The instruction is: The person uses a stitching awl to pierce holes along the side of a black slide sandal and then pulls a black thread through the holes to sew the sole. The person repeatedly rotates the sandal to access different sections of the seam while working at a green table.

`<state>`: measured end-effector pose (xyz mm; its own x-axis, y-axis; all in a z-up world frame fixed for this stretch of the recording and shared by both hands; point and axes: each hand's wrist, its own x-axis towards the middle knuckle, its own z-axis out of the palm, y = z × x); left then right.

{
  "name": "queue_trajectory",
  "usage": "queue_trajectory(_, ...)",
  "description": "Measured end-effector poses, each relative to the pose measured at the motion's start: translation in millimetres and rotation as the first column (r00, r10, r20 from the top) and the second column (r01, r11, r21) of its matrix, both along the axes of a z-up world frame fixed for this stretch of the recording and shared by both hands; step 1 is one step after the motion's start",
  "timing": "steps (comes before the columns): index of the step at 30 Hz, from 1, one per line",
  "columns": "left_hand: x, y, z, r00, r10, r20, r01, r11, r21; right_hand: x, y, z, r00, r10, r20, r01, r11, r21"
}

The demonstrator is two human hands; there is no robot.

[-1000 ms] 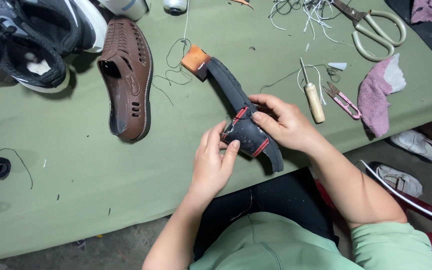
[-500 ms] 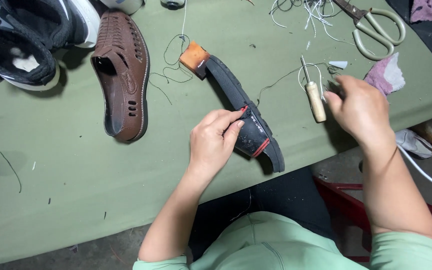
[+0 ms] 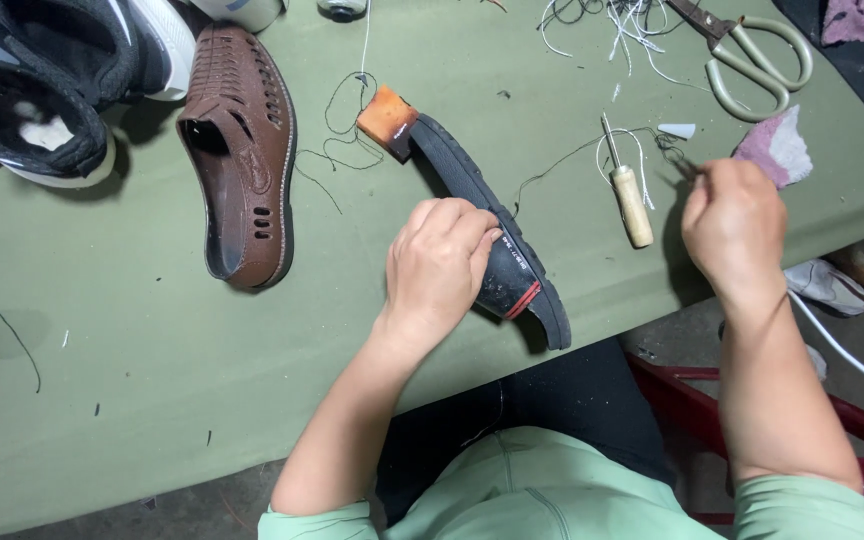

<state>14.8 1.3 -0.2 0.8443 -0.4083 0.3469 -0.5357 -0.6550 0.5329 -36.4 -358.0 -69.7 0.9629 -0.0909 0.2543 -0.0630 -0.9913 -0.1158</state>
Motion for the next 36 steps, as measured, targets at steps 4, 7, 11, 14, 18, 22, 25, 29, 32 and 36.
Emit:
queue_trajectory(4,3.5,1.3,5.3,0.998,-0.053,-0.043,0.052,0.998,-0.020,-20.2,65.1,66.8,0.994,0.022,0.105,-0.062,0.916,0.397)
queue_trajectory(7,4.7,1.6,5.1,0.994,-0.074,-0.084,0.072,0.997,-0.025,-31.5,112.1,91.0,0.963,0.267,0.036,-0.227,0.734,0.640)
queue_trajectory(11,4.2,6.3,14.1,0.987,-0.089,-0.135,0.087,0.996,-0.025,-27.0,156.3,87.0,0.900,0.424,0.099,-0.389,0.680,0.621)
queue_trajectory(14,7.7,11.0,14.1,0.967,-0.103,-0.232,0.089,0.994,-0.069,-25.4,164.0,79.2,0.900,0.402,0.169,-0.402,0.616,0.677)
queue_trajectory(18,11.5,13.4,12.7,0.959,-0.109,-0.262,0.078,0.989,-0.126,-26.1,165.1,81.0,0.910,0.379,0.166,-0.381,0.610,0.695)
queue_trajectory(22,19.9,26.2,21.3,0.977,-0.117,-0.180,0.118,0.993,-0.004,-26.1,162.8,78.4,0.907,0.377,0.186,-0.389,0.586,0.711)
queue_trajectory(25,27.1,40.8,30.7,0.981,-0.124,-0.148,0.136,0.988,0.078,-25.8,162.3,76.8,0.908,0.374,0.186,-0.387,0.586,0.712)
queue_trajectory(29,34.4,63.0,46.0,0.999,-0.048,0.021,0.039,0.947,0.317,-25.1,163.4,76.1,0.906,0.366,0.214,-0.397,0.558,0.729)
queue_trajectory(32,32.6,71.6,44.7,0.997,0.015,0.073,-0.045,0.902,0.430,-25.2,164.1,76.6,0.905,0.354,0.235,-0.401,0.527,0.749)
queue_trajectory(36,22.0,55.1,36.4,0.996,-0.092,0.003,0.091,0.990,0.109,-24.5,164.1,75.8,0.904,0.357,0.234,-0.404,0.537,0.741)
